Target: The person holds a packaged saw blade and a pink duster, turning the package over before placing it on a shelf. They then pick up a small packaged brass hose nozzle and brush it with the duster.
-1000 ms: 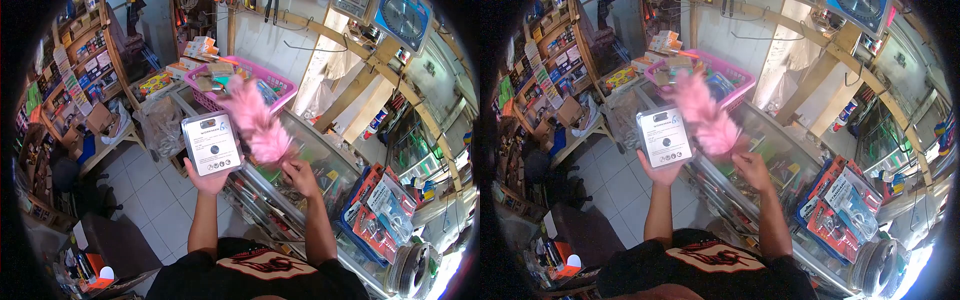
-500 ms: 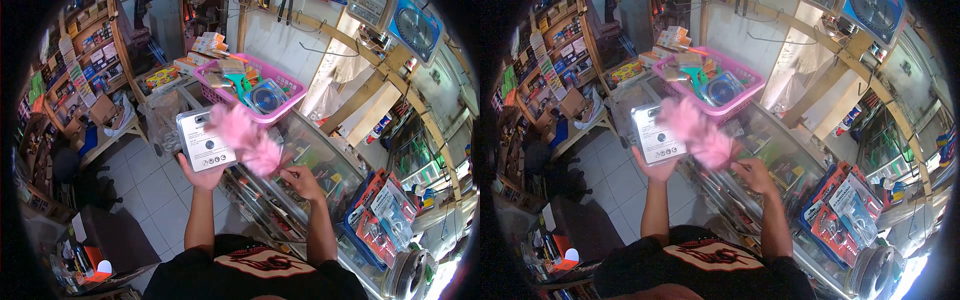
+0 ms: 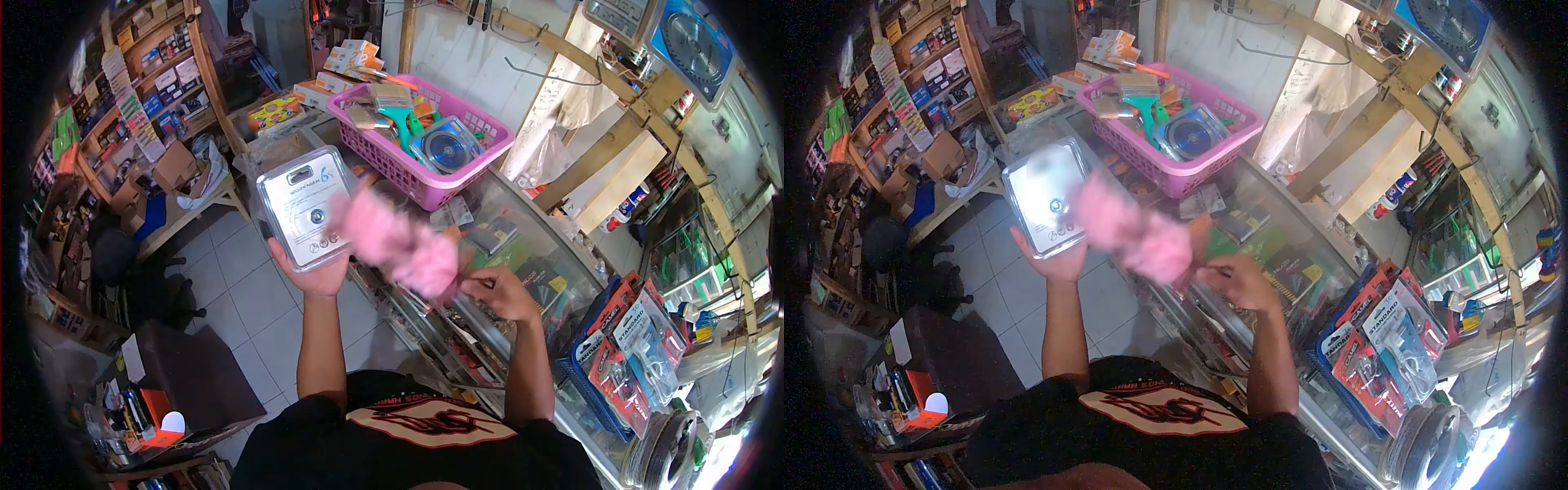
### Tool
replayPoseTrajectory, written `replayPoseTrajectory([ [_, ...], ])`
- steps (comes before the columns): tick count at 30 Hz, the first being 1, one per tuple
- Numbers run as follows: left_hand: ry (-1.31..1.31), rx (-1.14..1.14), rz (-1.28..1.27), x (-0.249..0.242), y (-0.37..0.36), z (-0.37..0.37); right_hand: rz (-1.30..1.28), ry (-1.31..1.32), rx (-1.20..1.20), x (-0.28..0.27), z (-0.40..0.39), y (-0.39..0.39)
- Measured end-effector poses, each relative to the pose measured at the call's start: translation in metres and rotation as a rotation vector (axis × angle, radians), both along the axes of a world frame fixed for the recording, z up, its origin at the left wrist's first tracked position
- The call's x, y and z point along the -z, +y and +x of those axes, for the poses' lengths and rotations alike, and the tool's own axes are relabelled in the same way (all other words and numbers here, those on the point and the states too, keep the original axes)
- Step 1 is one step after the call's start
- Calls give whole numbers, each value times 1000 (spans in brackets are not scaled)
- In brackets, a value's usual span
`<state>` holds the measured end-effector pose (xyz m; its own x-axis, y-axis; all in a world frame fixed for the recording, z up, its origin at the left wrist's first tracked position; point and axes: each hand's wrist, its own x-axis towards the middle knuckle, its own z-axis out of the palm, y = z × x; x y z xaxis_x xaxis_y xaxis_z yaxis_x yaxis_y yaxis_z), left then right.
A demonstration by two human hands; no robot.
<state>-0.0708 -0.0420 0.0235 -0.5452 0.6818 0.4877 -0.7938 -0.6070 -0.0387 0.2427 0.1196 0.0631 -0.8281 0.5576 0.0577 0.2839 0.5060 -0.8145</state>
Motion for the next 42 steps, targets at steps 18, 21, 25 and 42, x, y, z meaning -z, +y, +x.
replayPoseTrajectory([
  [18,298,51,-65,42,35,29,7,77,-71,32,-21,-13],
  [21,370,82,-87,50,34,30,-89,33,-83,11,-24,-26],
  [25,373,282,-66,80,40,35,-103,137,74,11,-31,-30],
  [42,493,292,-304,67,48,62,-203,489,651,38,-9,20],
])
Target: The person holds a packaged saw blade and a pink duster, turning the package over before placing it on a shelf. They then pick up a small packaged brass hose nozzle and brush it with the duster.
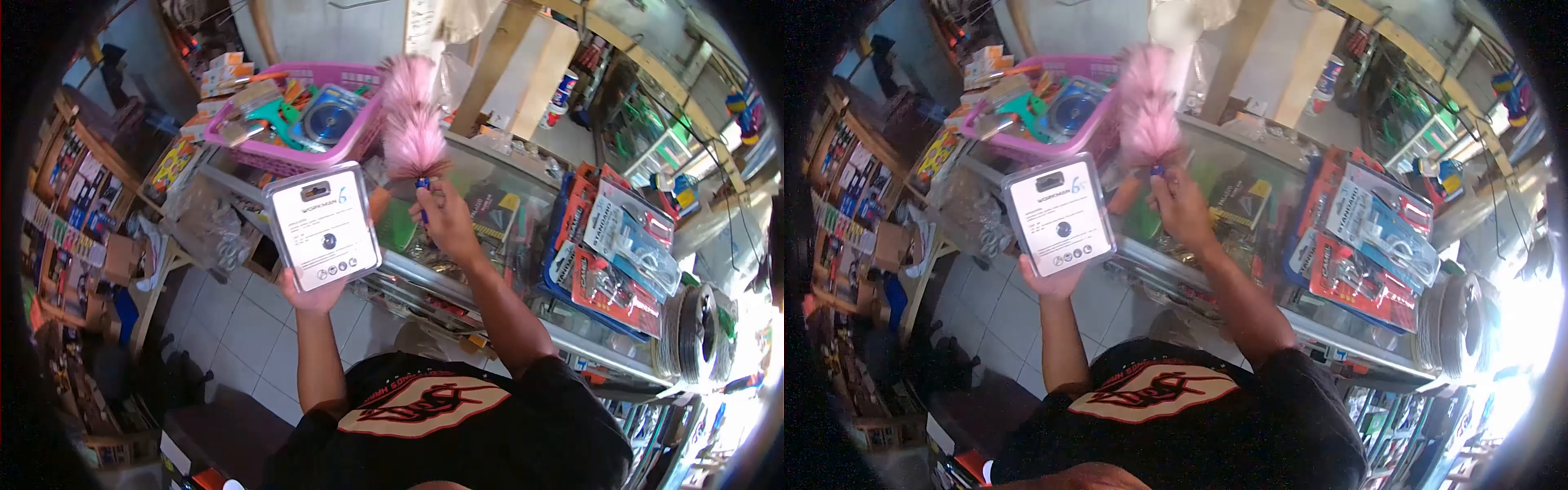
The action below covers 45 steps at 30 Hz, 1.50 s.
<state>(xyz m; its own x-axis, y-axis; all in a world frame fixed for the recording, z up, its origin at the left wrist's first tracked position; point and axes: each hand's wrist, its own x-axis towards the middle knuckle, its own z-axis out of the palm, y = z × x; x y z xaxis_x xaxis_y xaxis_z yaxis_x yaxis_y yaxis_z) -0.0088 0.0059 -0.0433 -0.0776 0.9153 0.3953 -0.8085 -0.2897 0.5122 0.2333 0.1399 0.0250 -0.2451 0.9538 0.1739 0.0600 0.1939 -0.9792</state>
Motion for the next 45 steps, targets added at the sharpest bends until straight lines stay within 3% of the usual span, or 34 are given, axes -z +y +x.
replayPoseTrajectory([
  [5,12,44,-5,0,-1,3,321,-421,183,30,11,12],
  [14,-9,83,7,9,-2,-2,234,-743,170,9,-4,-4],
  [20,-54,27,-5,7,-10,-6,456,-616,168,10,-1,-11],
  [23,82,-15,-12,5,-13,-9,589,-524,167,5,-4,-15],
  [27,201,-97,-138,10,-12,7,115,-269,-479,-23,-7,-35],
  [30,502,-228,-53,-48,-13,47,-69,72,-942,-25,-10,-49],
  [33,1179,-833,95,-64,2,62,7,266,-951,10,-16,-44],
  [36,1416,-990,-68,-70,2,79,-55,228,-1010,-9,-2,-41],
  [41,1562,-906,39,-81,0,73,-204,190,-866,2,12,-26],
  [45,1568,-842,38,-94,-9,55,-206,322,-812,-14,10,-31],
])
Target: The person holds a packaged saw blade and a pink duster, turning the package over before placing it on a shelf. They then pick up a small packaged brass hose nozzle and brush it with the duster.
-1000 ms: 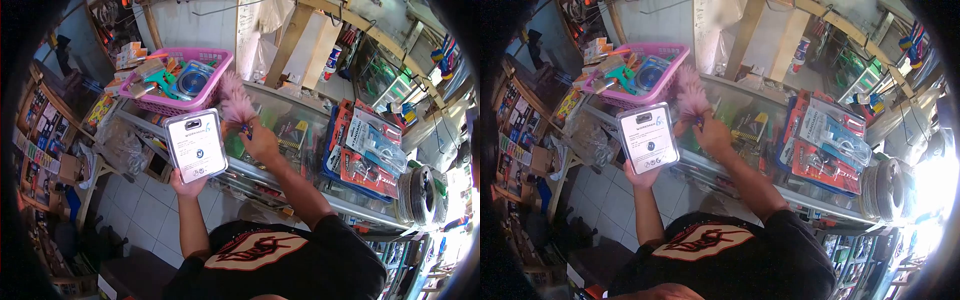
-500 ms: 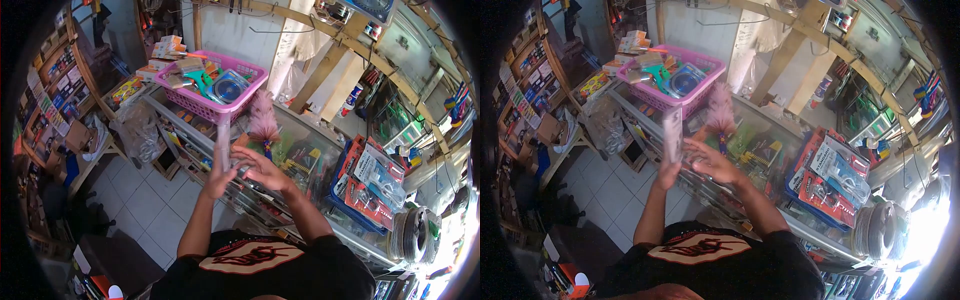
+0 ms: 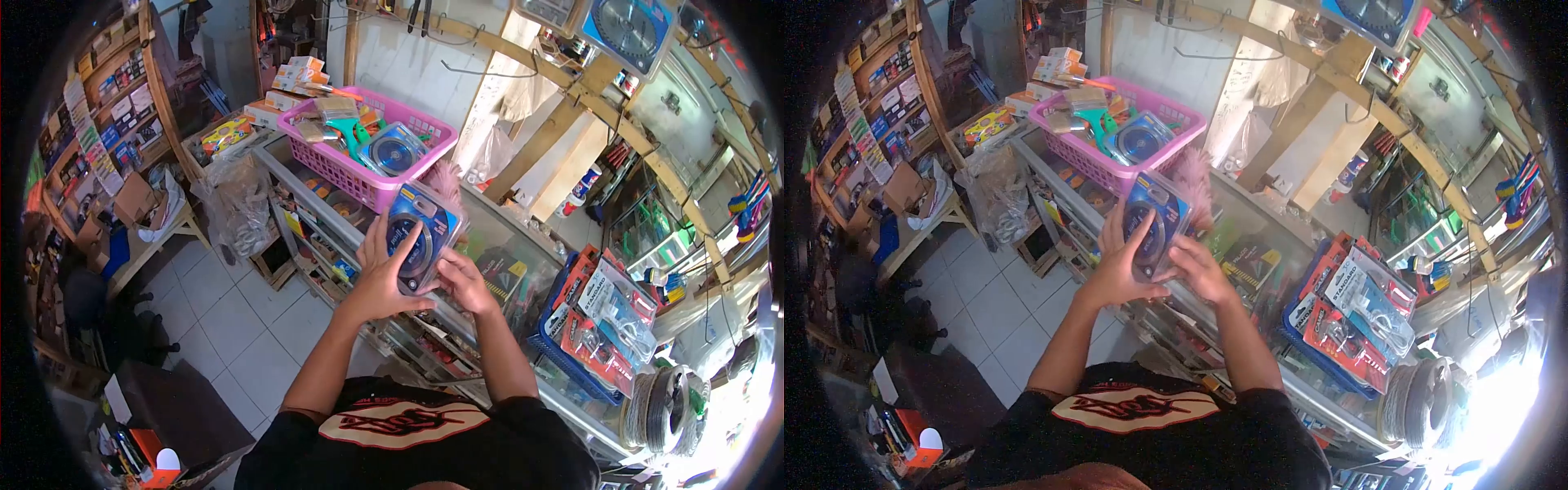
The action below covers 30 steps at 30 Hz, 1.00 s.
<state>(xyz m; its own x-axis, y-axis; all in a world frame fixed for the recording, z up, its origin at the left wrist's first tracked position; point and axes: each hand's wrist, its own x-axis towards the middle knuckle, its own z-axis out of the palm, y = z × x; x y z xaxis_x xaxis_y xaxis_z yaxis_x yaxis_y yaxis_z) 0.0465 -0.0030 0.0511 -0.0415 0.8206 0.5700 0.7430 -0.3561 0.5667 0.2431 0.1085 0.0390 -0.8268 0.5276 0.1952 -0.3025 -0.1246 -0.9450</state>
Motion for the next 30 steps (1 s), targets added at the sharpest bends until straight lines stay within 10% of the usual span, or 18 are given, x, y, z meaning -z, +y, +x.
replayPoseTrajectory([
  [10,-332,246,10,-55,-15,-47,275,-130,246,-68,9,-20],
  [30,221,207,675,-335,77,39,1285,-315,953,-403,99,-41],
])
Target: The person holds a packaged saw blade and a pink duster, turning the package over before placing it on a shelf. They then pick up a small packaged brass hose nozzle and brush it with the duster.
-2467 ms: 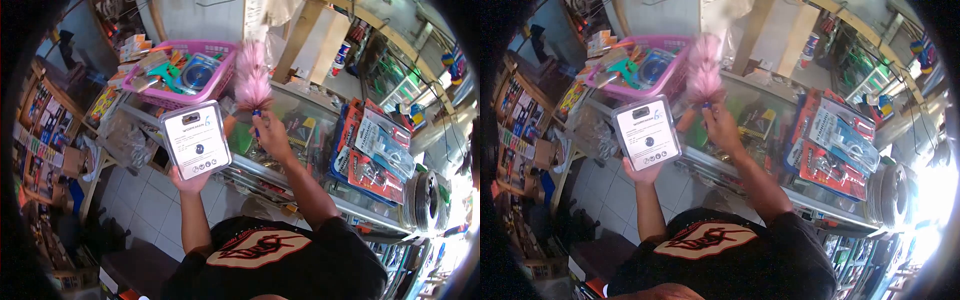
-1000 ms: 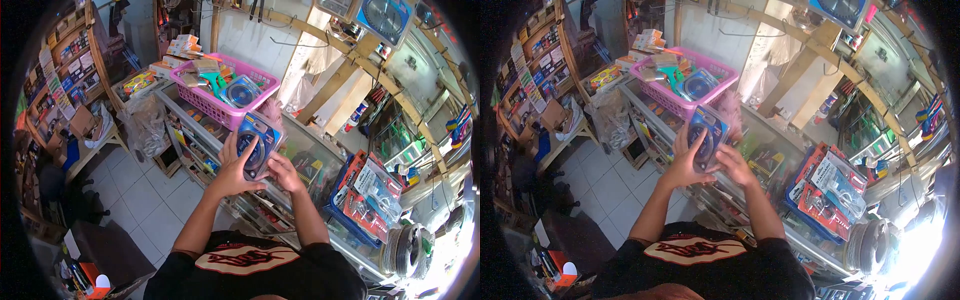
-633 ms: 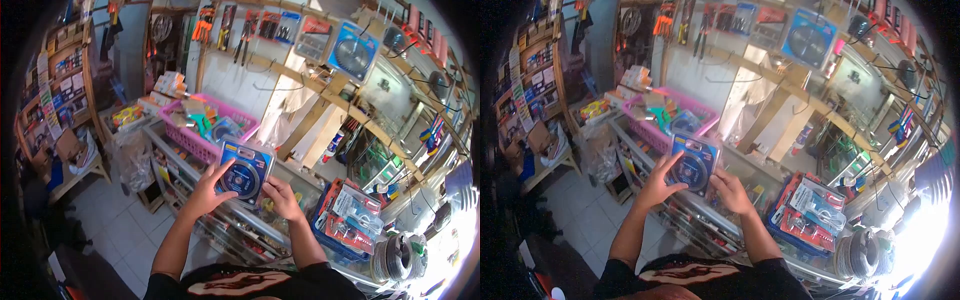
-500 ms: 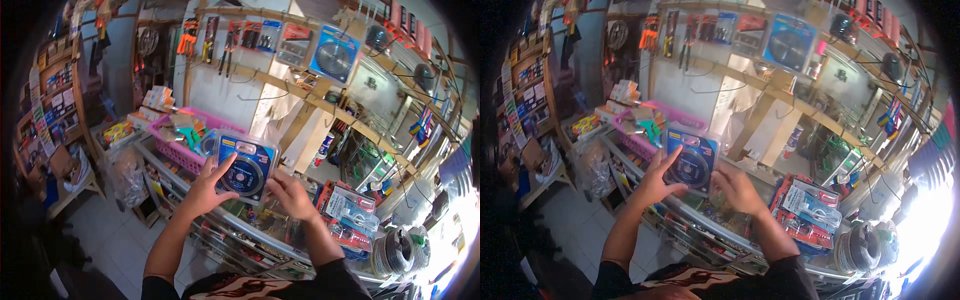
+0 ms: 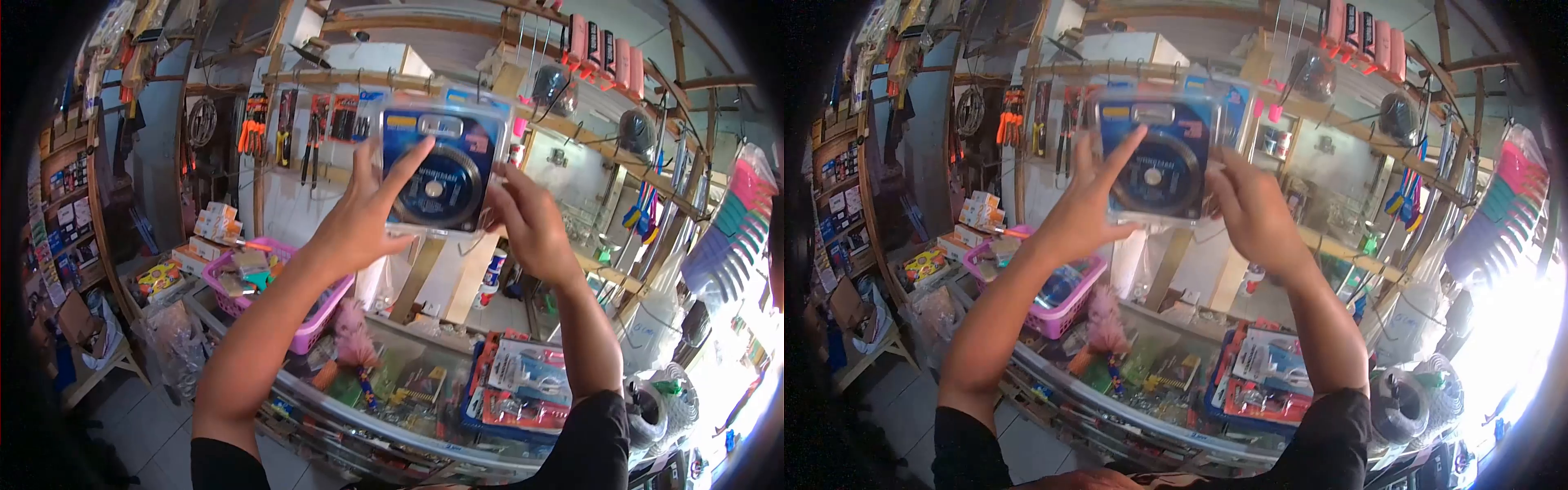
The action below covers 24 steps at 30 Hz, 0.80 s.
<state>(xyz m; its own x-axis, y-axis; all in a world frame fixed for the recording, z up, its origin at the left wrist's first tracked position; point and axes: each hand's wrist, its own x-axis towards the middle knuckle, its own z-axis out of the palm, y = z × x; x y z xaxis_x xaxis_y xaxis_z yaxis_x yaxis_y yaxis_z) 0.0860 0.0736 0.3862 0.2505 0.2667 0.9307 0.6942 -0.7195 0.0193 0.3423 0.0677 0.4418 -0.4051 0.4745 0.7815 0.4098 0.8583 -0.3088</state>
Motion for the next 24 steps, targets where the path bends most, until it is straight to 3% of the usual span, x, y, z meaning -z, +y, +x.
replayPoseTrajectory([
  [2,-31,-14,2,-33,9,16,100,57,6,-27,8,25],
  [7,-44,-39,16,-75,43,45,76,119,8,-68,22,63],
  [12,-8,-145,23,-92,52,53,33,160,1,-83,28,89],
  [19,16,-90,-78,-98,37,51,-84,164,-95,-101,33,85],
  [24,120,14,-203,-110,20,33,-344,342,-291,-109,33,62],
])
